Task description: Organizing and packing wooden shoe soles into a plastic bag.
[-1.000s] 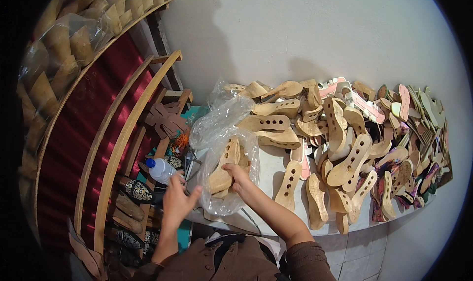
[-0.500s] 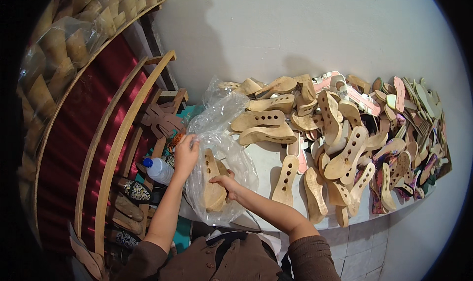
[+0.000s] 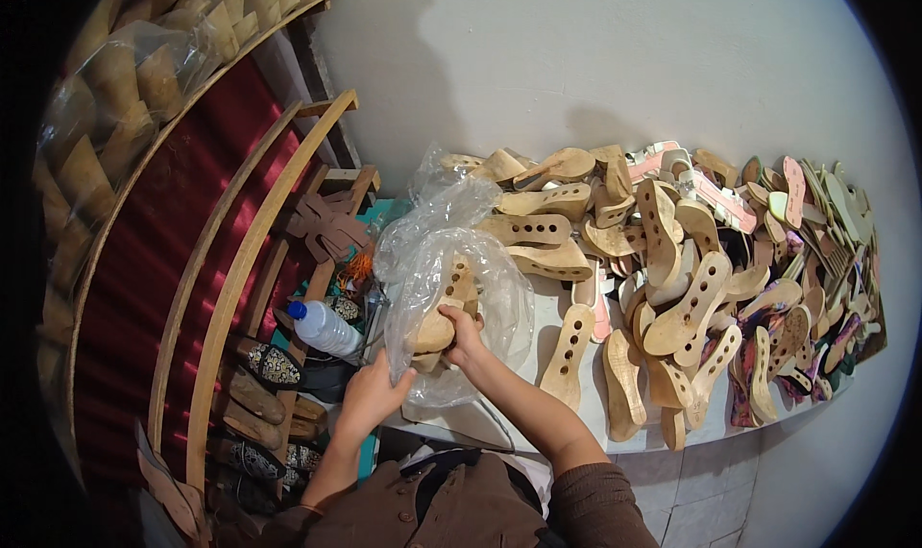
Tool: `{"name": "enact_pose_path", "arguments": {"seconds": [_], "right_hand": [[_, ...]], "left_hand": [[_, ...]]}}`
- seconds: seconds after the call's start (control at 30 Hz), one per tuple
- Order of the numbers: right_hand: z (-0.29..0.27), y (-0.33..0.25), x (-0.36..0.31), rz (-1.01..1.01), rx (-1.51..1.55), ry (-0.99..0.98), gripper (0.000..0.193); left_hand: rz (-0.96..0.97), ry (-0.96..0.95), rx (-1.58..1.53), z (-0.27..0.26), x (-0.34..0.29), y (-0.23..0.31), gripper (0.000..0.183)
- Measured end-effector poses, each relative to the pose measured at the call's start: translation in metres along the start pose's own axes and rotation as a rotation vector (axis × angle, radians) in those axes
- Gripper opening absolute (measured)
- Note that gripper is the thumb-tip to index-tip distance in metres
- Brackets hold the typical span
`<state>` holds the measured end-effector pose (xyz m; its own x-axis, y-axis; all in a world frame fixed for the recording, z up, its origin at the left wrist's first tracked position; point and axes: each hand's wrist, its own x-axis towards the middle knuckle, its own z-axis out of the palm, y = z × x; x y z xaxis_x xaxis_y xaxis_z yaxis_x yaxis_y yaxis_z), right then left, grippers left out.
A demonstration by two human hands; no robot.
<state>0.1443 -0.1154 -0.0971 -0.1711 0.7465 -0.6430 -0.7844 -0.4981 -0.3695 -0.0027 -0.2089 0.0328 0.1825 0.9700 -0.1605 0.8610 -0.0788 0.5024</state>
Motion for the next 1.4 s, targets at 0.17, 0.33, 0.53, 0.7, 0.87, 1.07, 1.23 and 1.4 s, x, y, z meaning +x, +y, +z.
{"name": "enact_pose_path", "arguments": {"seconds": [0.17,0.33,0.53,0.7,0.87,1.07,1.23,1.4], "right_hand": [[0.033,0.011,-0.024,-0.241,0.006,0.224,0.077],[0.034,0.026,-0.009,-0.198,-0.220,0.177,0.069],[0.011,0.035,0.010,-0.253,-0.295,0.236,0.064],[0.000,0.050,0.021,-0.394,-0.217,0.164,0.066],[-0.016,0.057,0.040,-0.646,-0.316,0.360,0.076],[0.004,0.031,0.003,-0.290,-0.379,0.296,0.083],[-0.024,0.033,0.051,-0.196,-0.232,-0.025,0.102],[-0.020,0.035,0.060,-0.208,-0.209,-0.044,0.103]], "left_hand": [[0.010,0.139,-0.397,-0.005,-0.013,0.011,0.033],[0.110,0.284,-0.632,-0.002,-0.014,-0.002,0.032],[0.155,0.356,-0.717,0.002,-0.013,0.002,0.031],[0.097,0.221,-0.699,-0.002,-0.016,0.001,0.032],[0.105,0.204,-0.732,0.000,-0.015,0.000,0.032],[0.143,0.226,-0.697,0.003,-0.017,0.002,0.030],[0.153,0.161,-0.686,0.004,-0.020,0.011,0.030],[0.209,0.240,-0.728,0.009,-0.020,0.006,0.029]]}}
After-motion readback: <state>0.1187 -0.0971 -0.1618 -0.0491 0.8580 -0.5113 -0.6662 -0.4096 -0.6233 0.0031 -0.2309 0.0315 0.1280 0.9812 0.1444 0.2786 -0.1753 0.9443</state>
